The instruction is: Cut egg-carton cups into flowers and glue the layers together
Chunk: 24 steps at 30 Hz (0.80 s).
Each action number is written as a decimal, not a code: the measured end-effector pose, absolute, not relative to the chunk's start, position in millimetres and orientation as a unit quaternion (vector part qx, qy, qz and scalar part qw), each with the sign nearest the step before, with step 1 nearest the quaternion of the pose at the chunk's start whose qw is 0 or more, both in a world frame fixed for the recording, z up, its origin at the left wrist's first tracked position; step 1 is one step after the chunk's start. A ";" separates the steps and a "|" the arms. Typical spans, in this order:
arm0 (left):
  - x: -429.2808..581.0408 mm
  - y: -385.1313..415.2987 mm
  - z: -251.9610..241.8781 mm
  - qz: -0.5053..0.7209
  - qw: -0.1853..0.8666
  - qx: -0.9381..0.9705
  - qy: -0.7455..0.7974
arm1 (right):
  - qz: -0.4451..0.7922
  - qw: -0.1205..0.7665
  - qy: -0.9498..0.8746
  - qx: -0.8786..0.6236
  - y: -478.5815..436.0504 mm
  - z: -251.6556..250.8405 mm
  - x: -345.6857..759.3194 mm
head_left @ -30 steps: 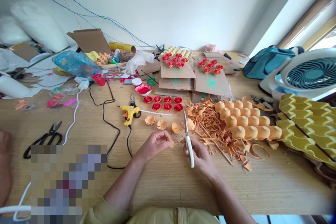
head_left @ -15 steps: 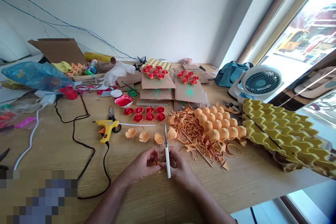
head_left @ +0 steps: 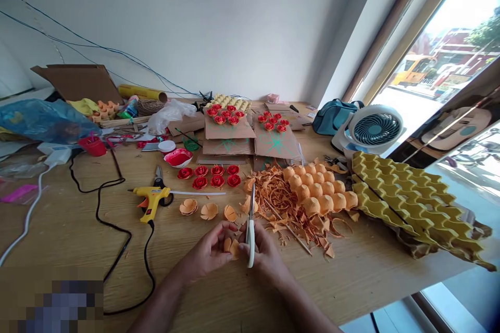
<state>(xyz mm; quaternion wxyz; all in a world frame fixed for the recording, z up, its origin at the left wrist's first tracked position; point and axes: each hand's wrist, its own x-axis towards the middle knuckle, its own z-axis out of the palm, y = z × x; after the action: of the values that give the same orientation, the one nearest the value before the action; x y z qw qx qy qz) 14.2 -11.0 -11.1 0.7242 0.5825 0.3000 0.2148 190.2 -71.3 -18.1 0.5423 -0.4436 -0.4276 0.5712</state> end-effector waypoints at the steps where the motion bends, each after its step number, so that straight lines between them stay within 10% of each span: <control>1: 13.5 -9.9 -10.8 0.223 0.721 0.584 0.301 | 0.569 0.541 -0.430 -0.446 -71.7 -17.3 189.7; 24: 24.2 -17.2 -14.3 0.299 0.796 0.427 0.307 | 0.465 0.559 -0.497 -0.473 -76.5 -30.7 182.1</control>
<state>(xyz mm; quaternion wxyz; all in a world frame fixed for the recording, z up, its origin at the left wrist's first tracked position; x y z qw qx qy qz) 24.2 -17.2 -14.3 0.7962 0.4271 0.3070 0.2991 182.1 -76.5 -30.7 0.5591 -0.4729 -0.4974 0.4651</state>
